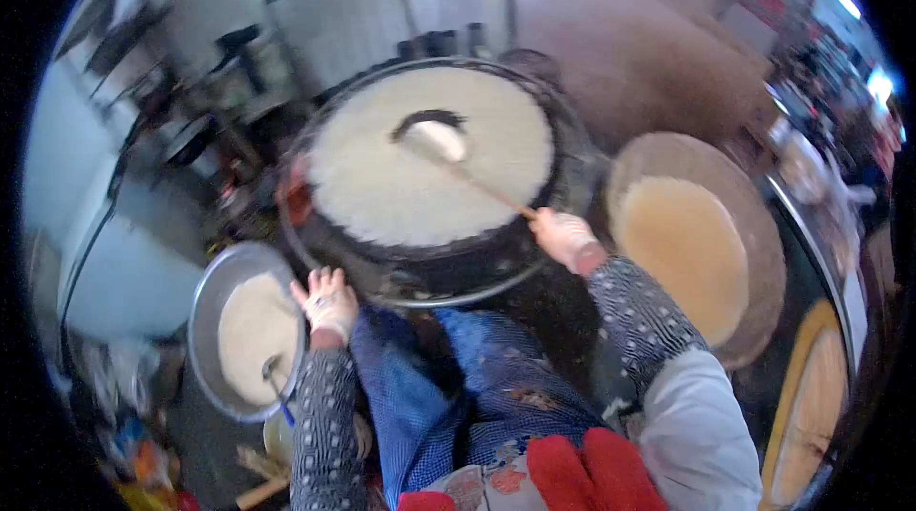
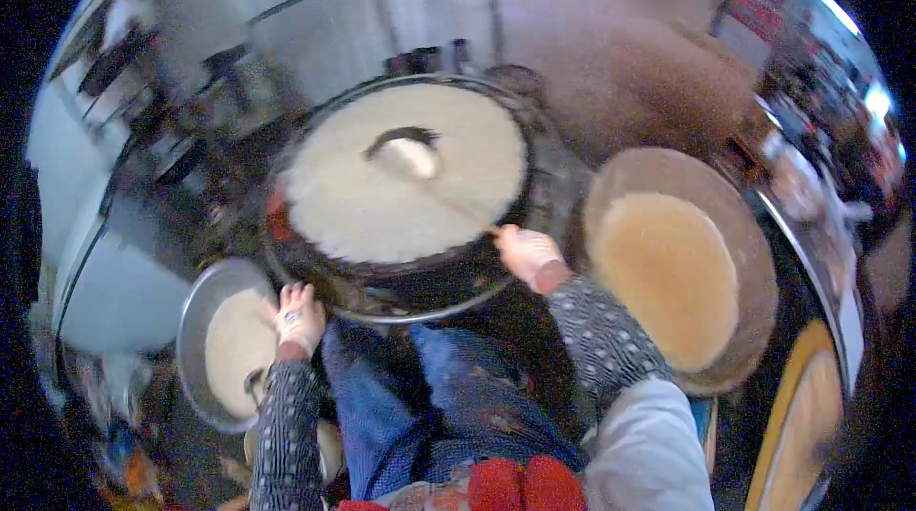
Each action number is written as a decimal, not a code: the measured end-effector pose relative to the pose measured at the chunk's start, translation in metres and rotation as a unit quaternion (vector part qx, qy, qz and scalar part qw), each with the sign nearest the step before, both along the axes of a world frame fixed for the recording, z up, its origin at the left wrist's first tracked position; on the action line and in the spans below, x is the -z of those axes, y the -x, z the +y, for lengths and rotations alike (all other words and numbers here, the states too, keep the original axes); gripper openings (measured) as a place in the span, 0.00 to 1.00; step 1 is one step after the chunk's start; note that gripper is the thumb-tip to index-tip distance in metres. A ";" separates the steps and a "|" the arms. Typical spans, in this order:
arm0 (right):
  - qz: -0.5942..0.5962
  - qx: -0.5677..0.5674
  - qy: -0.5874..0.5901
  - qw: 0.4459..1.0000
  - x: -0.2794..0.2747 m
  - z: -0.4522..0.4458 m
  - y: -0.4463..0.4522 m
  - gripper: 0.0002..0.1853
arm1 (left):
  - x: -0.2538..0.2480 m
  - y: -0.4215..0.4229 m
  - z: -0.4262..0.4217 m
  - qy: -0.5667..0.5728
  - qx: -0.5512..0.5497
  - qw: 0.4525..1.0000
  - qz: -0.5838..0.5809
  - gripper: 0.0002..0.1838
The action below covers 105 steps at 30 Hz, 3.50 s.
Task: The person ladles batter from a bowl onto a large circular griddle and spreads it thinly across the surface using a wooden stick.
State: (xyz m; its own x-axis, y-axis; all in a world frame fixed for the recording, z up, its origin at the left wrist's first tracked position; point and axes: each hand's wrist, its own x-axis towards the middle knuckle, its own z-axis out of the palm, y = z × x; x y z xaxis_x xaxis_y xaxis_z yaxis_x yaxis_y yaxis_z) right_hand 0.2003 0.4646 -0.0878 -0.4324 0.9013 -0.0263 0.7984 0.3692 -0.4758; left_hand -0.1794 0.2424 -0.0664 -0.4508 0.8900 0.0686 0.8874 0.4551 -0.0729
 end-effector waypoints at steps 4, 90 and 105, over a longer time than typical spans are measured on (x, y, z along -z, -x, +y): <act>0.029 0.014 -0.101 0.994 0.020 0.017 -0.009 0.14 | 0.005 -0.058 -0.005 -0.107 0.160 0.981 -0.004 0.23; 0.483 0.122 0.449 0.742 -0.033 -0.035 0.068 0.34 | 0.013 -0.021 0.054 0.160 0.120 0.980 -0.012 0.09; 0.435 0.075 0.503 0.743 -0.034 -0.017 0.124 0.27 | -0.057 0.030 -0.119 -0.081 -0.036 0.986 -0.141 0.25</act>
